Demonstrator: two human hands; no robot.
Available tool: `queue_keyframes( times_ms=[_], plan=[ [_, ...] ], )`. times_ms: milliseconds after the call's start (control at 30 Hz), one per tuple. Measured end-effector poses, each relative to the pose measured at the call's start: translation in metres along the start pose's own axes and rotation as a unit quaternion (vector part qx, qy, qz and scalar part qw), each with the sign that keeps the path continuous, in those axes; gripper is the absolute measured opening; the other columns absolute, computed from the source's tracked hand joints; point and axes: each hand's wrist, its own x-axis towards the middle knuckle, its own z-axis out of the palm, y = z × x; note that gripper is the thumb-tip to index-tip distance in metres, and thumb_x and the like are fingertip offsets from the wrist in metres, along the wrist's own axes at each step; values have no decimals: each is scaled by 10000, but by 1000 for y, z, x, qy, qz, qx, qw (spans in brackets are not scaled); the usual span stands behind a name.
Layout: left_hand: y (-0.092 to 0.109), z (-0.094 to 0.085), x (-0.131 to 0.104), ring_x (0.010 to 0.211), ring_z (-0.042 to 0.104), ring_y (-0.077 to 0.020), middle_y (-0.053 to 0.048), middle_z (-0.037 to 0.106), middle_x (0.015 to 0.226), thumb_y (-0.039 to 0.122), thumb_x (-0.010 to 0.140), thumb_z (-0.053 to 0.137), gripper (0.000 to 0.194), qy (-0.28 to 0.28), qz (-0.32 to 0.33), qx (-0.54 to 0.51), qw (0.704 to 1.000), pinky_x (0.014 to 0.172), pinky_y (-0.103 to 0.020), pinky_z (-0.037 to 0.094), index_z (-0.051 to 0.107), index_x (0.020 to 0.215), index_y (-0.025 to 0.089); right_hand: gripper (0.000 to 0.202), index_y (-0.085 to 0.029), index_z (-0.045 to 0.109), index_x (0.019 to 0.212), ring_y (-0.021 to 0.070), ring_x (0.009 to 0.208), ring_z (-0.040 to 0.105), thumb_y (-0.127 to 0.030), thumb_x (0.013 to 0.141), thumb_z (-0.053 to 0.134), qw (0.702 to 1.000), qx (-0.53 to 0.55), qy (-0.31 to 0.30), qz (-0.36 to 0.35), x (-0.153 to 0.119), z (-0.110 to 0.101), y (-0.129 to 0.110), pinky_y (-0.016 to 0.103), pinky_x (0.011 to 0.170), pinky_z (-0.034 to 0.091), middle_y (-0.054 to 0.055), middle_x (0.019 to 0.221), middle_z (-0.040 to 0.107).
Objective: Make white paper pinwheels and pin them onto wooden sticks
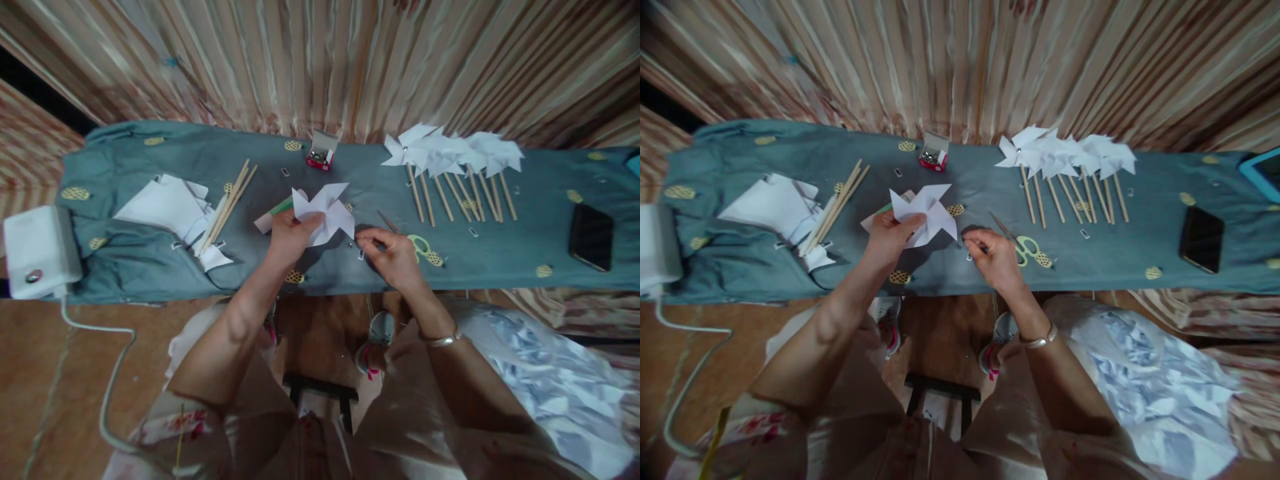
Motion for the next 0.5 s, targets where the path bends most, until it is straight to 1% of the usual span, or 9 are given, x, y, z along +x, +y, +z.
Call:
queue_keyframes(
  times_ms=[67,167,300,500],
  plan=[
    [0,1,-2,550,559,-119,0,662,608,263,550,764,179,2,-1,4,1000,542,-235,435,666,635,140,108,-226,720,871,222,855,659,-248,840,620,996,-66,-29,-56,-3,3,-4,381,826,518,42,910,741],
    [-1,1,-5,559,565,-128,-10,668,623,268,562,761,183,-3,-7,18,1000,553,-245,441,674,654,137,103,-205,708,894,258,980,625,-236,851,619,986,-133,-34,-100,-6,8,-7,414,916,484,77,1000,729],
    [-2,-1,-6,582,585,-143,-22,680,657,272,569,768,202,-7,-16,25,1000,572,-260,451,683,688,133,119,-186,701,871,268,977,610,-215,869,585,981,-154,-37,-109,-6,12,-6,431,929,480,95,997,722],
    [0,-2,-8,556,568,-125,-7,672,615,274,556,774,195,-4,-25,26,999,560,-242,449,677,650,132,138,-215,691,835,264,988,609,-217,882,561,984,-135,-55,-103,-8,13,-9,443,917,479,86,1015,719]
  ],
)
